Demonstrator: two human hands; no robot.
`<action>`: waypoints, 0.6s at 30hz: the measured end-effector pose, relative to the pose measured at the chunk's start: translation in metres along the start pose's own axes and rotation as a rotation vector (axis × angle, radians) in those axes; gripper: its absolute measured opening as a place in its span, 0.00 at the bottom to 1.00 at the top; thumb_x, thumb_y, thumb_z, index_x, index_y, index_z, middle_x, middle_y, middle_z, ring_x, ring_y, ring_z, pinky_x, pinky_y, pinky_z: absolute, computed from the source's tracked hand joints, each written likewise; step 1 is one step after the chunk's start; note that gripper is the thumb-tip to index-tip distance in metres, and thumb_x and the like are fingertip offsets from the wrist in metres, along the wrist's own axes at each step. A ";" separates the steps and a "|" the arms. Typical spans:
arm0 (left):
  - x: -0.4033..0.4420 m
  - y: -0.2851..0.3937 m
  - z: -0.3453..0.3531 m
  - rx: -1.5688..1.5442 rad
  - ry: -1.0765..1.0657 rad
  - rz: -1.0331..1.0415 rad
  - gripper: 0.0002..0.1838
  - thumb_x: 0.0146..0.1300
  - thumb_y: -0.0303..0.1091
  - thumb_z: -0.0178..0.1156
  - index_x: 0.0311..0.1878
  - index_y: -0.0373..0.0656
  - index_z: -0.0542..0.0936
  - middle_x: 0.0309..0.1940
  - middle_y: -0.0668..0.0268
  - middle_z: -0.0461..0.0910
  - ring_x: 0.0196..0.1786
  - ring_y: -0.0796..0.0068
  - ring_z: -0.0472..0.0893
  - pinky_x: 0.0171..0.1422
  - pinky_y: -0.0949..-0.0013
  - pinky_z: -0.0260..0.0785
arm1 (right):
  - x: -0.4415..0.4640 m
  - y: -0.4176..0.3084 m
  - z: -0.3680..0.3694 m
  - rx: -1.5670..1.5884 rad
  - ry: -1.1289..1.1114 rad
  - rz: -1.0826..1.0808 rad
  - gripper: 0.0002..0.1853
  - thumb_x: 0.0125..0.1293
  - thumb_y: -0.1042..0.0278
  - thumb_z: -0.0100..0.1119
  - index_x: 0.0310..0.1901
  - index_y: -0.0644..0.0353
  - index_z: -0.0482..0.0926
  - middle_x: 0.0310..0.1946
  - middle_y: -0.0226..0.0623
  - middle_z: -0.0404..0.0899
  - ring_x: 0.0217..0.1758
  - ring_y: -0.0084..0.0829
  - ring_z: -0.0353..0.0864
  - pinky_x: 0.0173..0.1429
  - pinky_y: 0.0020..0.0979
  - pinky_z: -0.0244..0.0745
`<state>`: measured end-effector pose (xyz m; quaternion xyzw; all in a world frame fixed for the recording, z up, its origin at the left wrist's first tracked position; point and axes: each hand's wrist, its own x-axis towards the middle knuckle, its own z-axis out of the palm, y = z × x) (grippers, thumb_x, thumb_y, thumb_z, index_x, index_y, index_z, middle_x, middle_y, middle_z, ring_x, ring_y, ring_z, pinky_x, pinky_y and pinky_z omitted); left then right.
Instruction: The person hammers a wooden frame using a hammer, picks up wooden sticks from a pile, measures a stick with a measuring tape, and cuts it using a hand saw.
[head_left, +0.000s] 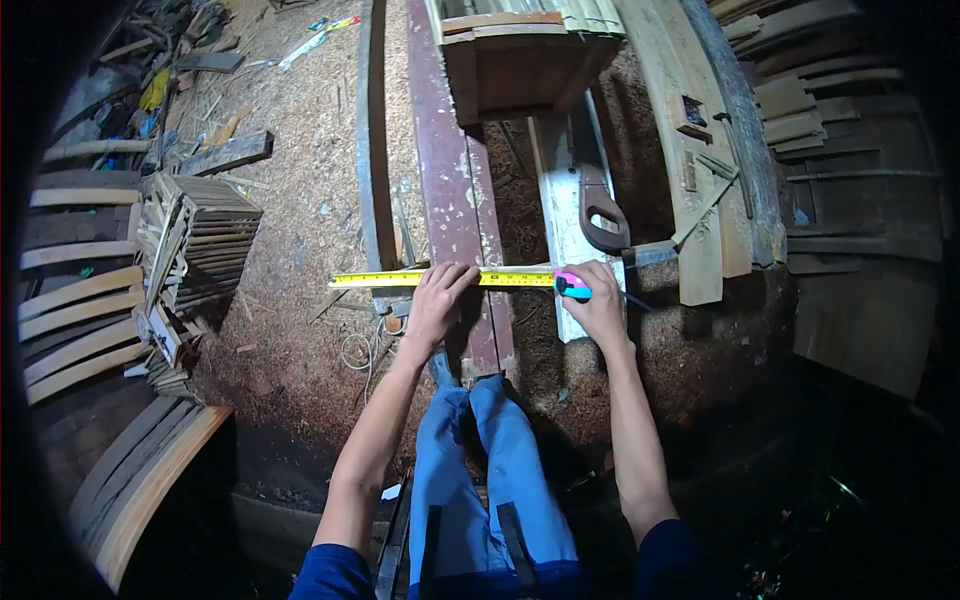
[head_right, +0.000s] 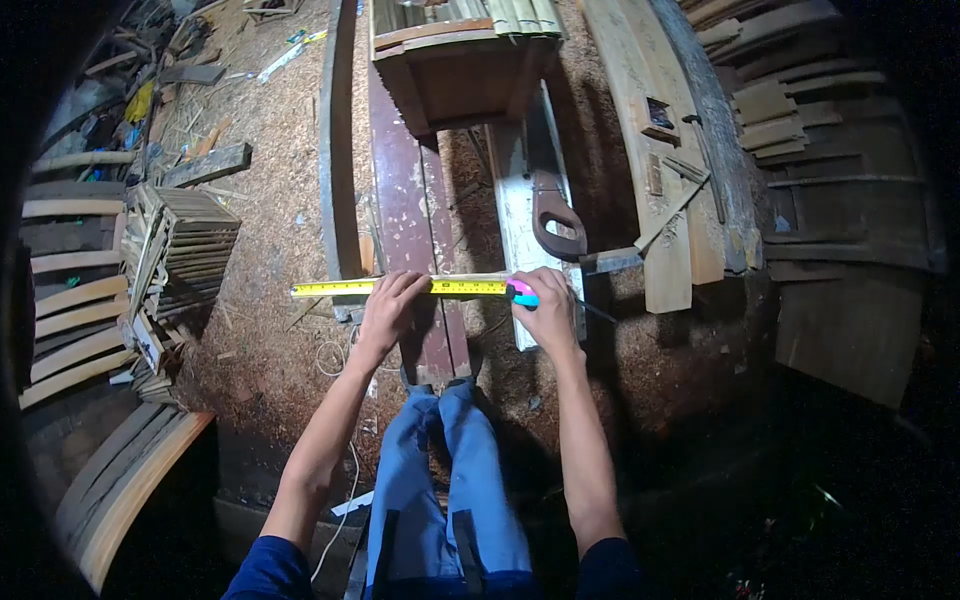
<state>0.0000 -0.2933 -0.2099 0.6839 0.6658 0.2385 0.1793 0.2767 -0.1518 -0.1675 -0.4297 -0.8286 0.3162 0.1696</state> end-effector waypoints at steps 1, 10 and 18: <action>0.001 0.001 0.000 -0.007 -0.017 -0.018 0.39 0.43 0.19 0.67 0.66 0.43 0.78 0.61 0.59 0.80 0.68 0.53 0.76 0.74 0.53 0.67 | -0.001 0.001 0.001 -0.005 0.004 -0.006 0.21 0.50 0.76 0.72 0.50 0.58 0.87 0.44 0.40 0.82 0.54 0.45 0.79 0.62 0.43 0.74; 0.004 0.011 0.001 0.023 0.009 -0.053 0.39 0.45 0.17 0.64 0.67 0.44 0.78 0.60 0.57 0.79 0.66 0.50 0.76 0.72 0.53 0.69 | -0.004 0.003 0.005 0.019 0.008 0.047 0.22 0.50 0.78 0.69 0.51 0.59 0.86 0.47 0.40 0.81 0.56 0.45 0.78 0.65 0.43 0.73; 0.031 0.032 0.034 -0.109 -0.002 0.052 0.29 0.56 0.21 0.65 0.64 0.41 0.79 0.62 0.56 0.80 0.67 0.51 0.76 0.74 0.53 0.69 | -0.001 -0.001 -0.002 0.026 -0.028 0.059 0.24 0.51 0.78 0.70 0.53 0.59 0.85 0.49 0.41 0.80 0.58 0.46 0.78 0.66 0.44 0.73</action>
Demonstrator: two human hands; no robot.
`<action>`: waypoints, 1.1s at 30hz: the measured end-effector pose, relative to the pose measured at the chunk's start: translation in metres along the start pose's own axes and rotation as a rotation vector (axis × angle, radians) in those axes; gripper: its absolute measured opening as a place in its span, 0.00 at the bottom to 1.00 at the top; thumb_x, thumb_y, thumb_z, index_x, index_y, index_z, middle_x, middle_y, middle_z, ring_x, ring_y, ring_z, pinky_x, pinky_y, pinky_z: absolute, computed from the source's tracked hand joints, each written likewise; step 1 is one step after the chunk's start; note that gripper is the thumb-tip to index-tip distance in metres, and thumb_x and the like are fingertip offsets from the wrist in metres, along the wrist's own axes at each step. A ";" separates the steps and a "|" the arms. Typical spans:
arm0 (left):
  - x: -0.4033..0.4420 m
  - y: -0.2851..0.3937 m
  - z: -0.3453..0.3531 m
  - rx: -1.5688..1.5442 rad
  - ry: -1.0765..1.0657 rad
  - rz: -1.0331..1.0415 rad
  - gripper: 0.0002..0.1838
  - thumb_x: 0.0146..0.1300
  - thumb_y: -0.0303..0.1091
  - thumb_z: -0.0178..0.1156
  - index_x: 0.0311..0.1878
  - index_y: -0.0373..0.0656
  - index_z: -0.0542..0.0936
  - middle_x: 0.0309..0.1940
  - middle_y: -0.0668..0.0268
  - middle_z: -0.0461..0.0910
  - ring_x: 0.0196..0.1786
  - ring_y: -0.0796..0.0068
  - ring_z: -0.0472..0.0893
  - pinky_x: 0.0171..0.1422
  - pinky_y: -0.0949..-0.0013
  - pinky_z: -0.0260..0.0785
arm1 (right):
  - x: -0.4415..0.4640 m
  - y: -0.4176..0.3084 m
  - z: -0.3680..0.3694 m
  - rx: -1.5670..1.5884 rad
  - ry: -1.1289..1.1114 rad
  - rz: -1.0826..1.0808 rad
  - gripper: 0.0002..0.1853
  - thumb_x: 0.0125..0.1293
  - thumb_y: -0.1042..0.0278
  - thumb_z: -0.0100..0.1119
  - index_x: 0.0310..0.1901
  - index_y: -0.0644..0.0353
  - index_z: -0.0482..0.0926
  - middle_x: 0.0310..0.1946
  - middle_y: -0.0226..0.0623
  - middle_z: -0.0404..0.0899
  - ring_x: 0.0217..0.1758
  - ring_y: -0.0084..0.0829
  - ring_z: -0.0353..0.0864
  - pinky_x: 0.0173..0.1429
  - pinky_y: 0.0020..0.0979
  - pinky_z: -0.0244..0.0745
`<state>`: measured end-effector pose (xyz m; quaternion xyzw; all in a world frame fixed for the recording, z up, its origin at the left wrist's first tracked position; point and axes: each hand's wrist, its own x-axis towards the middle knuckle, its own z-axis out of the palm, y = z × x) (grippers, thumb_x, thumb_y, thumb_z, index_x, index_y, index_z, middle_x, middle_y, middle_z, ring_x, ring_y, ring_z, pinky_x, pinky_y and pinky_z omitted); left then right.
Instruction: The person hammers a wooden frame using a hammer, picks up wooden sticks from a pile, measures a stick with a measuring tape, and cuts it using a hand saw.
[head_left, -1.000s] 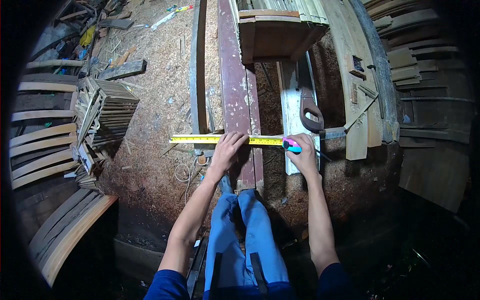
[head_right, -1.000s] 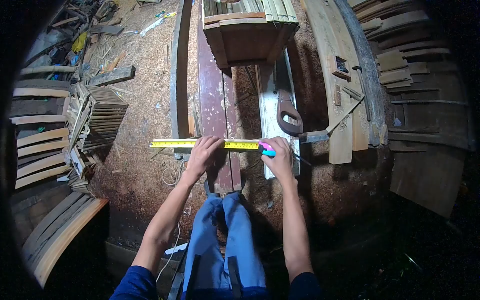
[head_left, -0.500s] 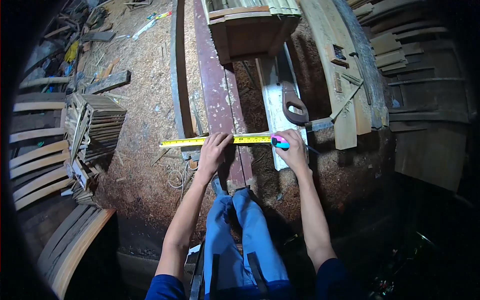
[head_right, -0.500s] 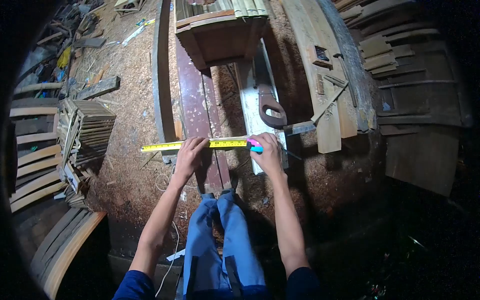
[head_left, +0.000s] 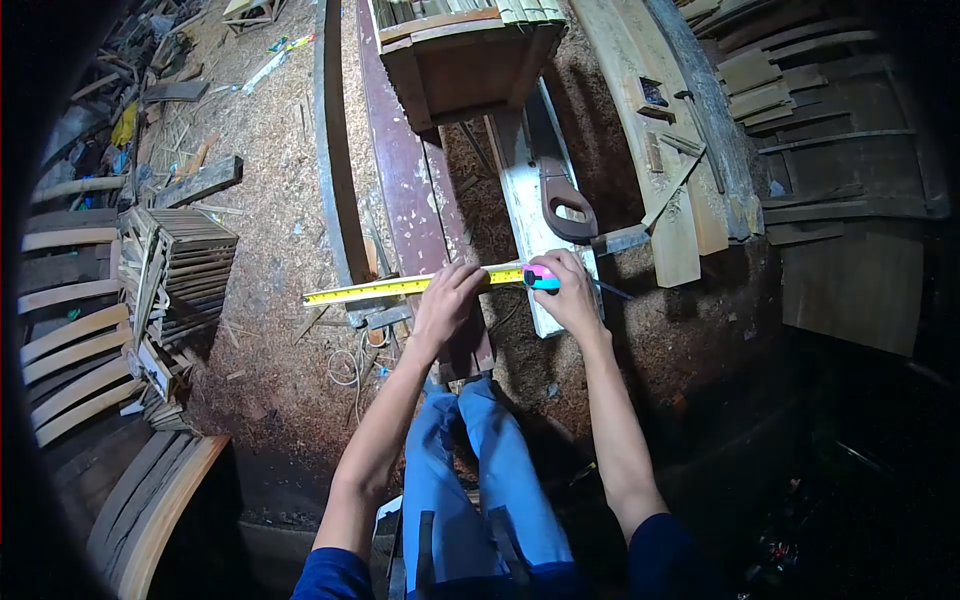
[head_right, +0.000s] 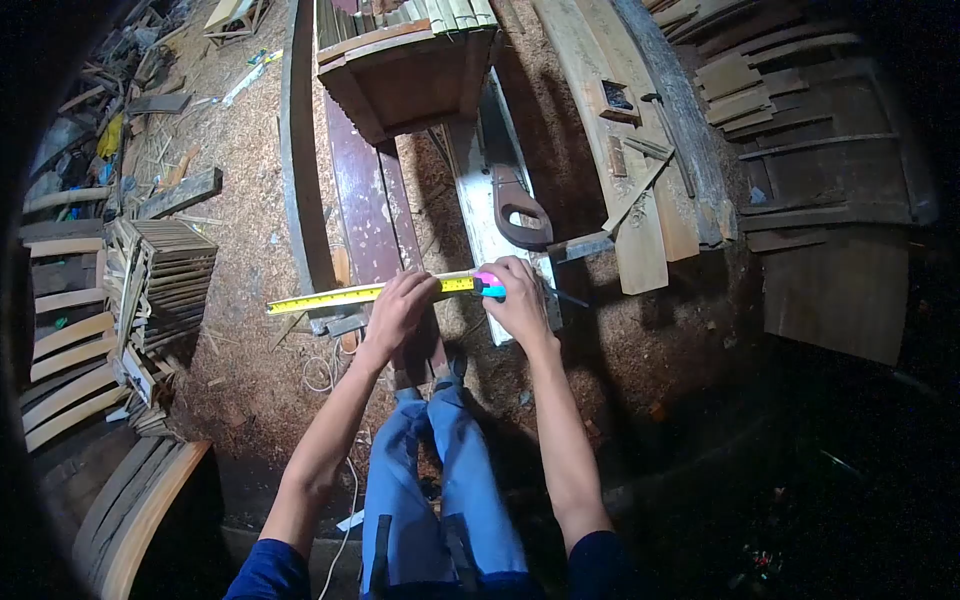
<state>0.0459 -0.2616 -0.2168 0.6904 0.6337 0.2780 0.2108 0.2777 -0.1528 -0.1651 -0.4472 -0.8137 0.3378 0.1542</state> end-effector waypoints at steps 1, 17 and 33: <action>0.002 -0.001 0.005 -0.028 -0.007 0.005 0.28 0.56 0.21 0.64 0.64 0.40 0.80 0.62 0.56 0.80 0.67 0.51 0.77 0.74 0.54 0.70 | 0.001 0.002 0.000 0.013 0.024 -0.011 0.24 0.51 0.78 0.71 0.53 0.59 0.85 0.49 0.42 0.79 0.58 0.47 0.78 0.66 0.44 0.73; -0.003 -0.007 0.008 0.024 0.037 0.048 0.32 0.52 0.17 0.61 0.66 0.40 0.79 0.62 0.56 0.81 0.68 0.52 0.77 0.74 0.53 0.71 | -0.015 0.011 0.010 -0.120 0.098 0.022 0.32 0.55 0.74 0.72 0.64 0.49 0.78 0.59 0.40 0.72 0.64 0.48 0.73 0.70 0.51 0.65; -0.002 -0.005 0.010 0.024 0.054 0.035 0.32 0.52 0.16 0.60 0.65 0.41 0.79 0.60 0.58 0.81 0.66 0.52 0.78 0.74 0.54 0.70 | -0.015 0.011 0.016 -0.114 0.130 0.023 0.25 0.62 0.74 0.67 0.62 0.52 0.77 0.58 0.44 0.71 0.60 0.52 0.75 0.64 0.49 0.68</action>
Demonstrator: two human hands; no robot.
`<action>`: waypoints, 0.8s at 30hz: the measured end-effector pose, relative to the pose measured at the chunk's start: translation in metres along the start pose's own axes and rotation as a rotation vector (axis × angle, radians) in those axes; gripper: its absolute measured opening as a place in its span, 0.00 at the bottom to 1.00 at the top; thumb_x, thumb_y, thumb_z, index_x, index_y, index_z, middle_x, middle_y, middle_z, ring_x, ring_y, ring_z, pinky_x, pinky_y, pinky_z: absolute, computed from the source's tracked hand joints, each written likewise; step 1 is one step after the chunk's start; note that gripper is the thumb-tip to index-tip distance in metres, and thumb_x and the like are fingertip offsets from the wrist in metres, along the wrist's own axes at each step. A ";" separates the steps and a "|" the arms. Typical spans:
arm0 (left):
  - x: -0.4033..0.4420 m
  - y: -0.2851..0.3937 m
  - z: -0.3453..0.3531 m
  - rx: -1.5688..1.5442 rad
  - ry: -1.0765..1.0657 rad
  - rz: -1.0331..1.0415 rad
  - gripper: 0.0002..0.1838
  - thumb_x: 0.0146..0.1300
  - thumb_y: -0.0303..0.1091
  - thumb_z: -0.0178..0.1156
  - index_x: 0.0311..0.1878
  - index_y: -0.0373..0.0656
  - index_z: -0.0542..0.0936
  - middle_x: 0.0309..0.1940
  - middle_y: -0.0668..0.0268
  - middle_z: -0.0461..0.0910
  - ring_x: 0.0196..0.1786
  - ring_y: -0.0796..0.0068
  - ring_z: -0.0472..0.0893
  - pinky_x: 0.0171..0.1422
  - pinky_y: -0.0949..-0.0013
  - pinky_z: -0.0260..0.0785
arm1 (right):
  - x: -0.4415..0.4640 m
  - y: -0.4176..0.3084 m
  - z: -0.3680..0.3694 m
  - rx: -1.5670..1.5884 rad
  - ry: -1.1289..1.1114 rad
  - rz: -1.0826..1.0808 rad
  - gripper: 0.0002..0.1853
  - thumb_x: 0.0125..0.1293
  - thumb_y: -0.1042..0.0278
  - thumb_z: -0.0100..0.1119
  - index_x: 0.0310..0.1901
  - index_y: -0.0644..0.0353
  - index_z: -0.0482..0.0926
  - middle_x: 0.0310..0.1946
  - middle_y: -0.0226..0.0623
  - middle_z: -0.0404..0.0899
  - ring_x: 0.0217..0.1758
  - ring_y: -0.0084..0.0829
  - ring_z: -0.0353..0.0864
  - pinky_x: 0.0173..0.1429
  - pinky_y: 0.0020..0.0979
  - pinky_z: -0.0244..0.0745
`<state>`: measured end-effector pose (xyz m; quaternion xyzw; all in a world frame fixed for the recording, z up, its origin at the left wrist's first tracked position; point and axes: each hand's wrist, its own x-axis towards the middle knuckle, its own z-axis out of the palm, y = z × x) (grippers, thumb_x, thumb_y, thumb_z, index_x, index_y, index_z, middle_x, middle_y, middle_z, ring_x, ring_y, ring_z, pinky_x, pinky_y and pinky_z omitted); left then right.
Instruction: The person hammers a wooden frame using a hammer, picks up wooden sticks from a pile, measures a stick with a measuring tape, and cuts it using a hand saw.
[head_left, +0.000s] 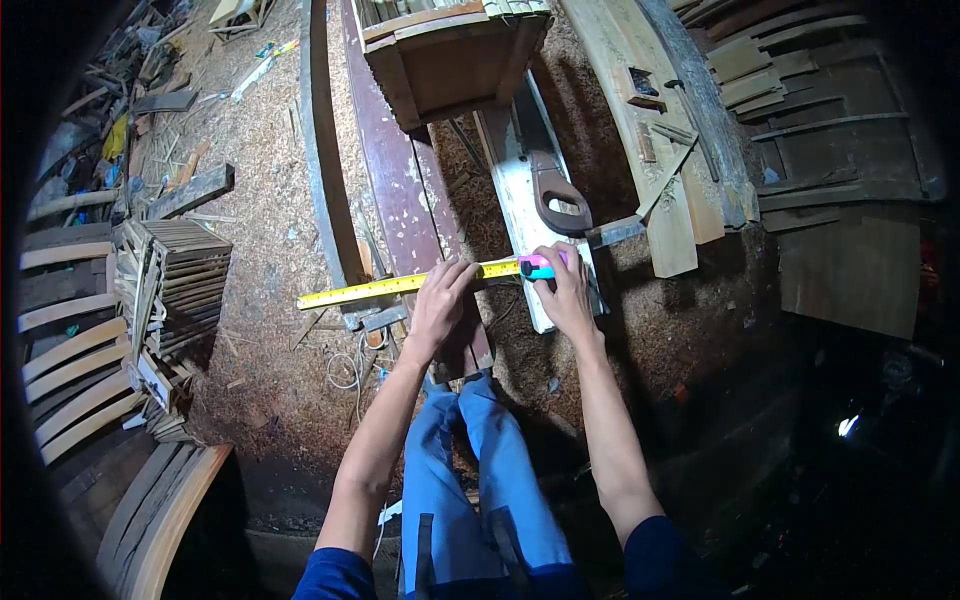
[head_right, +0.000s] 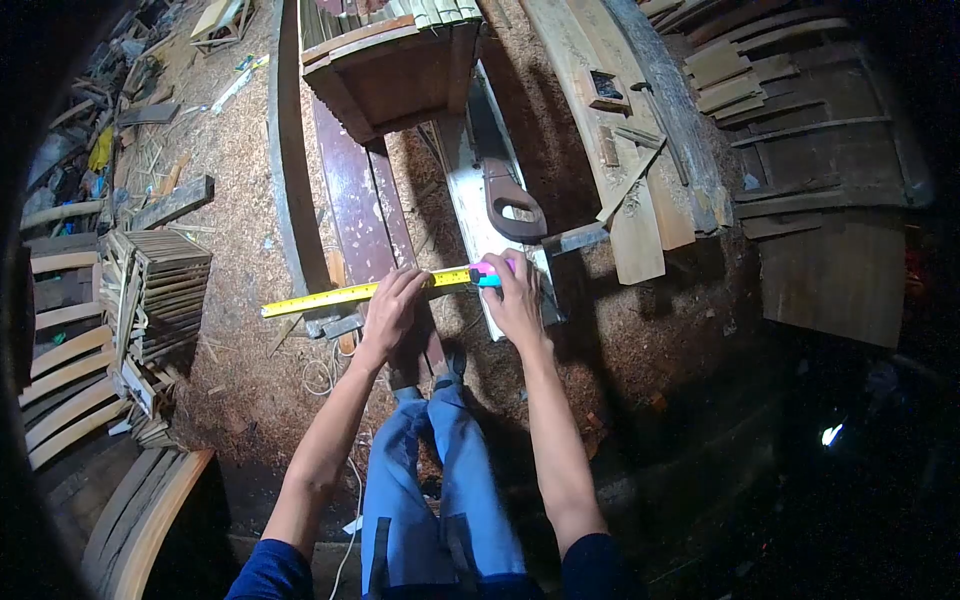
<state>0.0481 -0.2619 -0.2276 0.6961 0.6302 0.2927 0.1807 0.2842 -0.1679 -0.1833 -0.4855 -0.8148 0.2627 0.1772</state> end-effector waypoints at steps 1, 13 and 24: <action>-0.001 0.000 0.000 0.007 0.011 0.007 0.32 0.53 0.17 0.61 0.65 0.41 0.79 0.61 0.57 0.81 0.67 0.52 0.77 0.76 0.53 0.69 | 0.000 0.001 0.001 0.011 0.006 0.000 0.25 0.62 0.74 0.67 0.62 0.52 0.77 0.58 0.45 0.71 0.60 0.52 0.75 0.65 0.49 0.68; -0.025 -0.010 -0.007 0.179 0.042 0.029 0.25 0.61 0.26 0.63 0.63 0.50 0.84 0.75 0.58 0.72 0.78 0.55 0.69 0.85 0.46 0.56 | -0.001 0.008 0.009 0.128 0.085 0.033 0.25 0.60 0.78 0.65 0.61 0.54 0.80 0.58 0.45 0.71 0.63 0.52 0.73 0.69 0.50 0.66; -0.037 -0.013 -0.013 0.239 0.022 0.001 0.26 0.58 0.23 0.60 0.62 0.48 0.84 0.77 0.57 0.70 0.79 0.54 0.68 0.85 0.45 0.54 | -0.003 0.007 0.004 0.083 0.073 0.001 0.23 0.61 0.76 0.64 0.60 0.54 0.80 0.56 0.44 0.72 0.61 0.51 0.74 0.67 0.49 0.67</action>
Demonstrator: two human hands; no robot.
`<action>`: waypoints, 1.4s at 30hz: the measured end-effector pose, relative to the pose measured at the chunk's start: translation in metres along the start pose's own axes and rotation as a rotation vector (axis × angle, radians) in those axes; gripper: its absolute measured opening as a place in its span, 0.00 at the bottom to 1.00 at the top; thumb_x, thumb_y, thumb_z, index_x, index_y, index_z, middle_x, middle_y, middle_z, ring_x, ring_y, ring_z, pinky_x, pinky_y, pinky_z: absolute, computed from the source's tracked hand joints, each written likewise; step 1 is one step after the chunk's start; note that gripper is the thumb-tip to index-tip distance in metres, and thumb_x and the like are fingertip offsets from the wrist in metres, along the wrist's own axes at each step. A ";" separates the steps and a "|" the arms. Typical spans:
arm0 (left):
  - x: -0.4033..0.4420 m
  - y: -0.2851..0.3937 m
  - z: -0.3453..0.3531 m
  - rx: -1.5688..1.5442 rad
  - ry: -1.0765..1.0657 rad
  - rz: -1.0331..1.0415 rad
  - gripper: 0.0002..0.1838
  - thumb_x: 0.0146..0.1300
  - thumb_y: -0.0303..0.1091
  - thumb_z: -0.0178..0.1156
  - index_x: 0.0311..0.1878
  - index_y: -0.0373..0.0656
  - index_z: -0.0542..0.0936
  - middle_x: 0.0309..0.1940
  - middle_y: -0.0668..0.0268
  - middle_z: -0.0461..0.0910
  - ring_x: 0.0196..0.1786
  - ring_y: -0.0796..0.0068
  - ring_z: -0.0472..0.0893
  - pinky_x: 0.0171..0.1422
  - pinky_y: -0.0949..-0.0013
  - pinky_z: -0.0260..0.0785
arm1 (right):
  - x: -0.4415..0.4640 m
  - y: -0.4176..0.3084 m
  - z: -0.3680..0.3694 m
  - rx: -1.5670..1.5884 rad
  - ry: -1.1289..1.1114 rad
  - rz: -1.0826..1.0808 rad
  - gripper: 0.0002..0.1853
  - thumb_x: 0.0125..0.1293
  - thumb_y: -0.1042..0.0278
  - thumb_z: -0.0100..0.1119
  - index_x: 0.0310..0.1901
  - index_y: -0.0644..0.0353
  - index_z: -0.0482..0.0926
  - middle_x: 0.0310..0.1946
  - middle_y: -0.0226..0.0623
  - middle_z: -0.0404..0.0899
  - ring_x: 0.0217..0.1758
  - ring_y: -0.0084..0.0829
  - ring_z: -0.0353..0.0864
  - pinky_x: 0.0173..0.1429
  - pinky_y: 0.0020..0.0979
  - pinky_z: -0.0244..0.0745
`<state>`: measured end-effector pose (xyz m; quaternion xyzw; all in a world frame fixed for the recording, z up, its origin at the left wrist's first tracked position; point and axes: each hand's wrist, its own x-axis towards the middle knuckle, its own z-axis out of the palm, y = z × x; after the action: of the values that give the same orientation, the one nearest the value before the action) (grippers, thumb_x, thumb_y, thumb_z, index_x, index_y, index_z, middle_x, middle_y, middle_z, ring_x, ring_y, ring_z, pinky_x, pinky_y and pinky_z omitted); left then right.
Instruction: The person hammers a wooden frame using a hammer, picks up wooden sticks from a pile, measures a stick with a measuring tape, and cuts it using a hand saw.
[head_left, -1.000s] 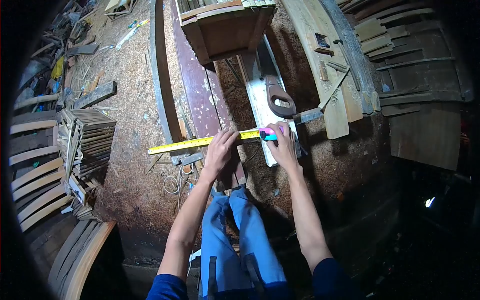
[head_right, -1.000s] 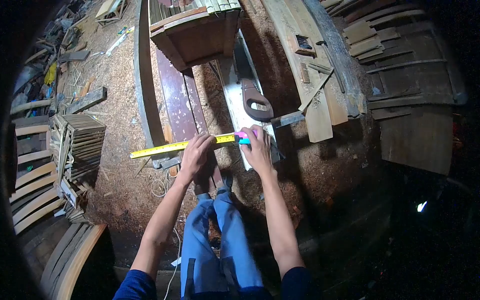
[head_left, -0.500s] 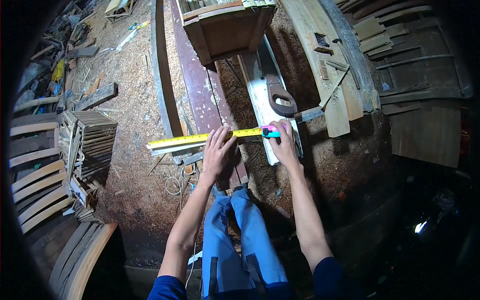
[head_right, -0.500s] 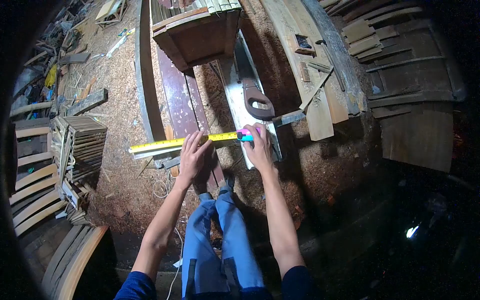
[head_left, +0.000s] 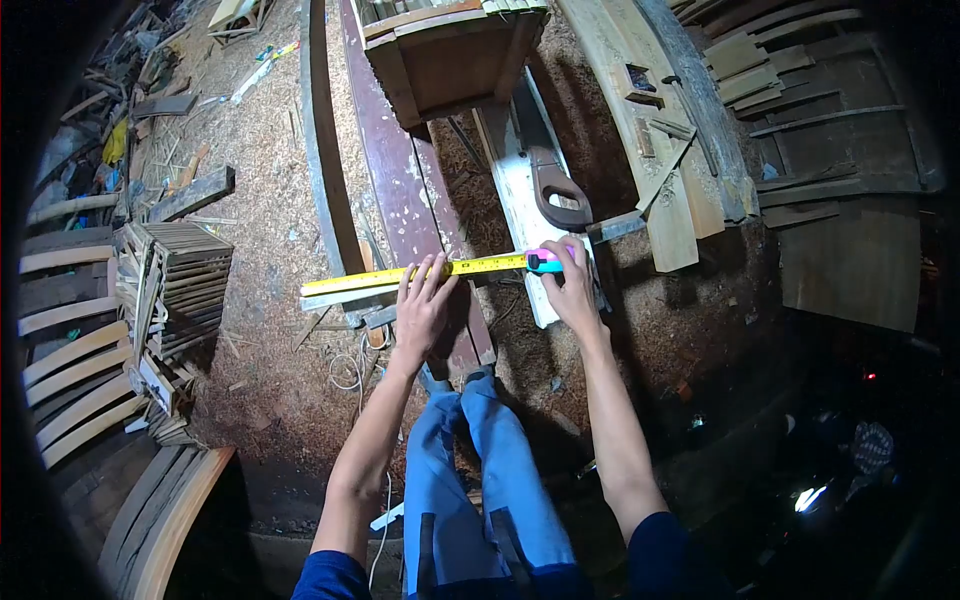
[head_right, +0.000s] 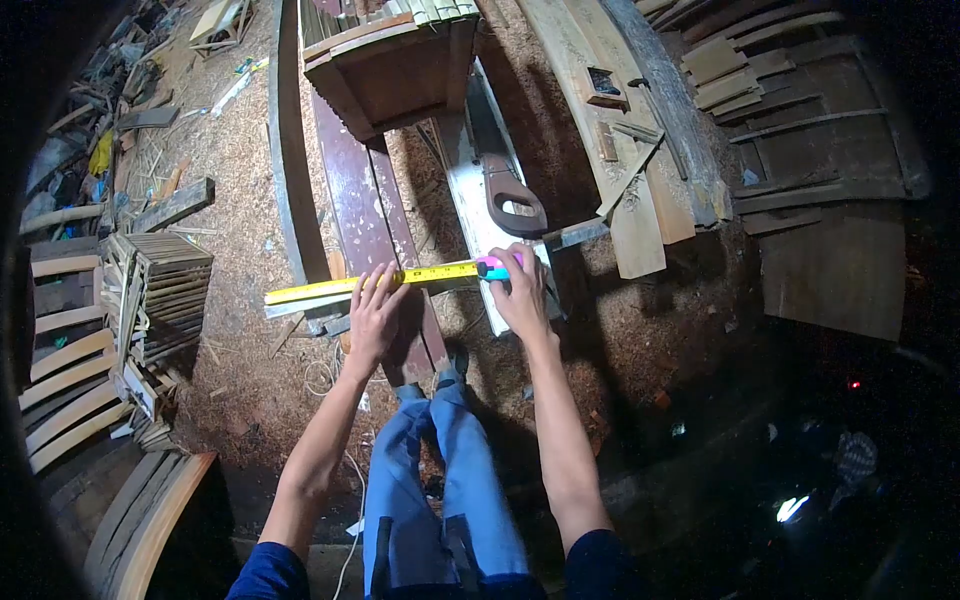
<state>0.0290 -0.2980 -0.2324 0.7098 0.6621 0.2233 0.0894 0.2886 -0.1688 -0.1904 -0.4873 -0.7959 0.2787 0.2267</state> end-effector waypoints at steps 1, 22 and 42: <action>-0.001 -0.001 0.000 -0.008 0.016 -0.001 0.27 0.58 0.22 0.60 0.63 0.48 0.84 0.78 0.56 0.70 0.80 0.53 0.68 0.85 0.45 0.54 | 0.001 0.001 -0.001 0.038 0.011 0.019 0.23 0.61 0.75 0.64 0.60 0.54 0.80 0.56 0.44 0.72 0.60 0.50 0.75 0.66 0.49 0.68; -0.016 0.004 -0.017 0.007 -0.117 -0.052 0.46 0.46 0.31 0.75 0.75 0.54 0.75 0.85 0.52 0.53 0.87 0.49 0.51 0.90 0.42 0.37 | -0.003 -0.002 -0.003 0.059 0.010 0.035 0.26 0.56 0.83 0.63 0.59 0.57 0.80 0.57 0.46 0.71 0.64 0.50 0.74 0.70 0.47 0.69; 0.028 0.004 0.004 -0.233 -0.087 -0.025 0.35 0.52 0.19 0.62 0.69 0.41 0.77 0.66 0.57 0.79 0.71 0.52 0.75 0.77 0.52 0.67 | 0.002 -0.006 -0.001 0.009 -0.033 0.009 0.23 0.60 0.77 0.65 0.58 0.53 0.82 0.55 0.42 0.73 0.60 0.49 0.76 0.65 0.49 0.69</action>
<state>0.0346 -0.2705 -0.2285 0.6953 0.6358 0.2669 0.2026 0.2840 -0.1696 -0.1856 -0.4854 -0.7960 0.2912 0.2146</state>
